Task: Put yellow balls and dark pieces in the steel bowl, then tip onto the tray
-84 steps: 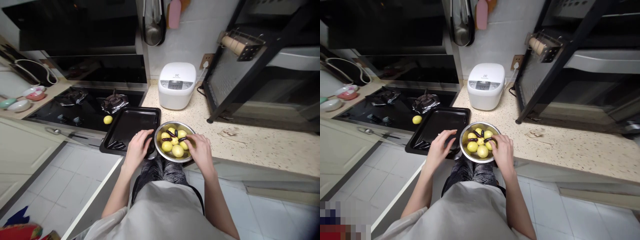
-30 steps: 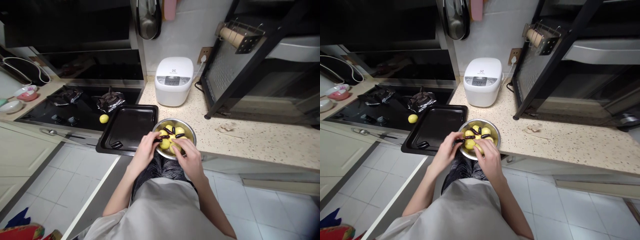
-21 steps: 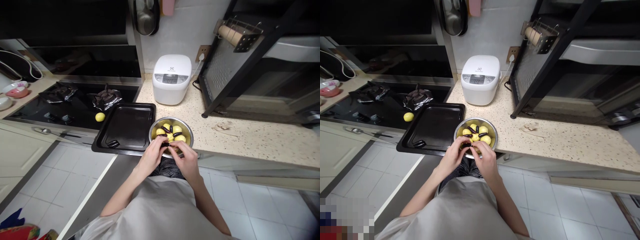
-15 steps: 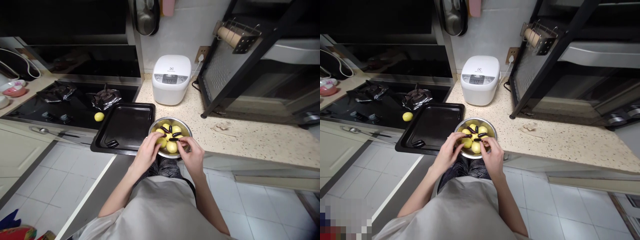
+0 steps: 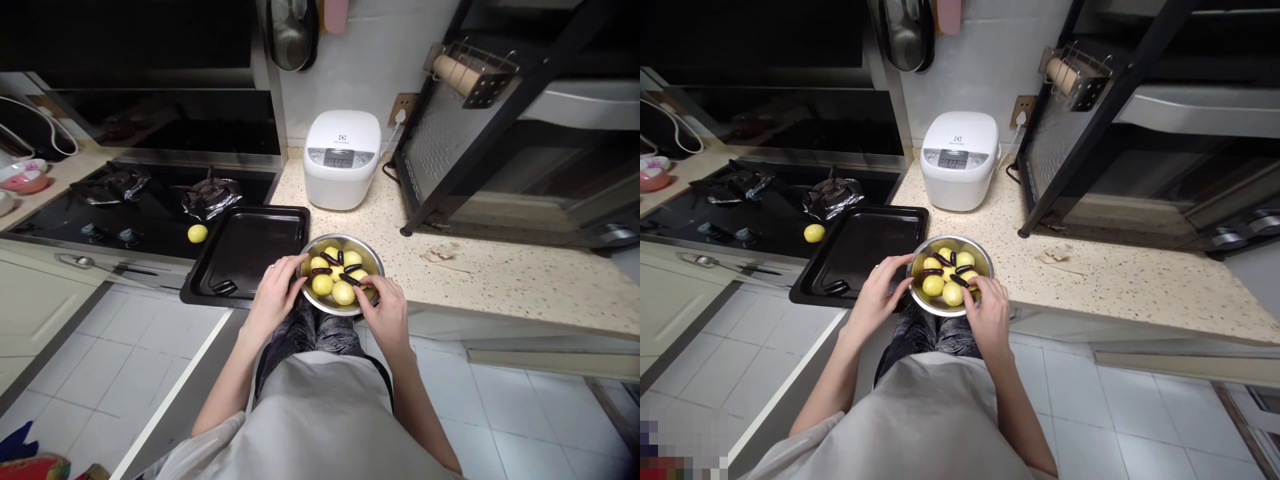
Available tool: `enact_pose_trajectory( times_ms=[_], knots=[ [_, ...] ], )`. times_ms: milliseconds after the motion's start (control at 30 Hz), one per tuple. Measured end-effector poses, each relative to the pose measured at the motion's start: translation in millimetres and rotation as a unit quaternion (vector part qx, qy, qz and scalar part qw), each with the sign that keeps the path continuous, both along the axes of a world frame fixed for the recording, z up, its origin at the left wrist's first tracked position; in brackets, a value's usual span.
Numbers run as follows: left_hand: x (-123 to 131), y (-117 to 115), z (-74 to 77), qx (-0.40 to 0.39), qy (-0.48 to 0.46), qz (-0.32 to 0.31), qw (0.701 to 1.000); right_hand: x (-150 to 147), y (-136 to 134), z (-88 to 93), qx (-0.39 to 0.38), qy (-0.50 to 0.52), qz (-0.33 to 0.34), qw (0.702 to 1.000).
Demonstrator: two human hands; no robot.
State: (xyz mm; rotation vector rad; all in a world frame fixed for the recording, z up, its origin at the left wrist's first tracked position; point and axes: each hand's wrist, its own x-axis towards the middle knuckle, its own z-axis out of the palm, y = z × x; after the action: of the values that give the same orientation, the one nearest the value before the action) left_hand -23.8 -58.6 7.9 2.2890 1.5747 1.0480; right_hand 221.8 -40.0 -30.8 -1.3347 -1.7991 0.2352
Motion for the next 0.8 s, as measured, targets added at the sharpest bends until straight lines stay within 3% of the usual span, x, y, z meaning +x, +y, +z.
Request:
enact_pose_trajectory(
  times_ms=[167, 333, 533, 800],
  knots=[
    [-17.7, 19.7, -5.7, -0.013, -0.013, 0.032, 0.999, 1.5, 0.5, 2.3, 0.001, 0.014, 0.006, 1.000],
    [-36.4, 68.8, -7.3, -0.053, 0.082, 0.061, 0.993, 0.8, -0.5, 6.6, 0.018, 0.029, 0.011, 0.999],
    [-30.7, 125.8, -9.2, -0.124, 0.190, 0.048, 0.973, 2.0, -4.1, 9.6, 0.045, 0.040, 0.019, 0.998],
    [-32.7, 159.0, -18.6, -0.149, 0.185, 0.019, 0.971, 8.6, -5.7, 11.2, 0.057, 0.047, 0.013, 0.997]
  ],
)
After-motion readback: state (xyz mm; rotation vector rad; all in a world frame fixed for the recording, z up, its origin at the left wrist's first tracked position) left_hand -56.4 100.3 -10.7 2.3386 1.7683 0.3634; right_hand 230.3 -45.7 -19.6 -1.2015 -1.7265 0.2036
